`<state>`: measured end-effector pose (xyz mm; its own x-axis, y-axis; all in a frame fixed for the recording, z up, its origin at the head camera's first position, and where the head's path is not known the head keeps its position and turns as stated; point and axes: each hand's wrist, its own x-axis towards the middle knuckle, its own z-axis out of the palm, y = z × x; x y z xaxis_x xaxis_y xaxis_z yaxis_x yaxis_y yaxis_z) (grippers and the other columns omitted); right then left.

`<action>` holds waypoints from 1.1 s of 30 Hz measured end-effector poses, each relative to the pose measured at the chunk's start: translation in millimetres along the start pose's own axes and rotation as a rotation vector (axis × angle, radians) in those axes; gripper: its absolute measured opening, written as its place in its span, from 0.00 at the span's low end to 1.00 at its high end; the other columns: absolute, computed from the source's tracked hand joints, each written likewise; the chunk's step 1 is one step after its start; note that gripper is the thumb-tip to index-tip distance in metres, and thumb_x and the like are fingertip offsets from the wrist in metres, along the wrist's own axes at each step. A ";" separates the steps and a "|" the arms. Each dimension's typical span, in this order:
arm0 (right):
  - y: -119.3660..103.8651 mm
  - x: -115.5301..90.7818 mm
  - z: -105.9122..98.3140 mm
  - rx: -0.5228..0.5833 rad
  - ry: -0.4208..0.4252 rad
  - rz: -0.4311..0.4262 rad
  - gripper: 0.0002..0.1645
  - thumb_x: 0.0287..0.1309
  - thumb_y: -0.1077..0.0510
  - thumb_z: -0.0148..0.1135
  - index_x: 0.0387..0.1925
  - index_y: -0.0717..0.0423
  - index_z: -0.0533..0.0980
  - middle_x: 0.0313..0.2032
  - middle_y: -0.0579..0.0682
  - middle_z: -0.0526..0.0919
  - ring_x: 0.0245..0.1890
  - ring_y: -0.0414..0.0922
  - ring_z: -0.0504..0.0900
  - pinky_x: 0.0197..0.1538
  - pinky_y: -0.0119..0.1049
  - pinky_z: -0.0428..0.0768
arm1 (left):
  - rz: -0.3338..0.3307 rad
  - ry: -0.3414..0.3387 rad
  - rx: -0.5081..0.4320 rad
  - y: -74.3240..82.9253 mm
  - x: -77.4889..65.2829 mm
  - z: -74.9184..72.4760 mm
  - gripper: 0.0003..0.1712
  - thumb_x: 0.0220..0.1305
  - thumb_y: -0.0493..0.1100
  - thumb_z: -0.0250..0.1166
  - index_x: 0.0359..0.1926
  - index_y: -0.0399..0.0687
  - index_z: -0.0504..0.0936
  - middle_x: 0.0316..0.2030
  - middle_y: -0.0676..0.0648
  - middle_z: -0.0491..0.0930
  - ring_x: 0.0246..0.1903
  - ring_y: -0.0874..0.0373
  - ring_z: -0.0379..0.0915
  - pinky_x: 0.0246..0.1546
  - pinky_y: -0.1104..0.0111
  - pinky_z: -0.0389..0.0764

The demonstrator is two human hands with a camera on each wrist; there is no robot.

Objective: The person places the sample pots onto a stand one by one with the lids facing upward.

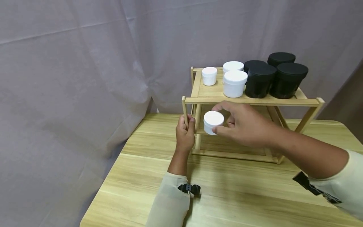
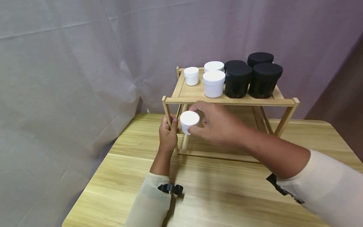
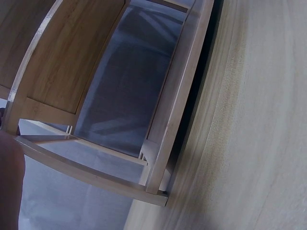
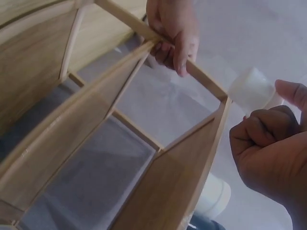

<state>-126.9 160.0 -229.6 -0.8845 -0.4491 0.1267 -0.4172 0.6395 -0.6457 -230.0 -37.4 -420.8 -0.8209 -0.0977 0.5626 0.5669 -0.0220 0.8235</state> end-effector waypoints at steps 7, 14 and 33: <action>-5.0 14.7 -17.2 -0.005 0.006 -0.008 0.27 0.71 0.55 0.74 0.65 0.59 0.76 0.20 0.45 0.77 0.19 0.39 0.71 0.22 0.34 0.69 | 0.007 0.008 0.004 1.7 0.1 -1.7 0.09 0.84 0.35 0.57 0.50 0.29 0.74 0.23 0.55 0.67 0.19 0.68 0.59 0.19 0.76 0.61; -13.1 29.2 -33.6 0.016 0.016 0.010 0.25 0.71 0.53 0.73 0.65 0.53 0.77 0.15 0.43 0.69 0.15 0.40 0.63 0.20 0.35 0.63 | 0.007 0.009 0.013 3.5 -0.3 0.3 0.09 0.83 0.35 0.57 0.51 0.29 0.75 0.25 0.55 0.69 0.21 0.68 0.60 0.21 0.76 0.63; -41.9 78.6 -46.6 -0.337 0.089 0.162 0.40 0.78 0.44 0.63 0.80 0.62 0.66 0.72 0.68 0.77 0.65 0.61 0.77 0.67 0.61 0.76 | 0.005 0.016 0.018 5.3 -2.1 -5.3 0.08 0.83 0.35 0.57 0.50 0.29 0.74 0.23 0.56 0.67 0.20 0.68 0.60 0.21 0.75 0.63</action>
<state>-188.6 127.0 -157.5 -0.9531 -0.2789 0.1175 -0.3026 0.8736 -0.3812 -225.0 -42.6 -418.0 -0.8170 -0.1138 0.5653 0.5693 -0.0032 0.8221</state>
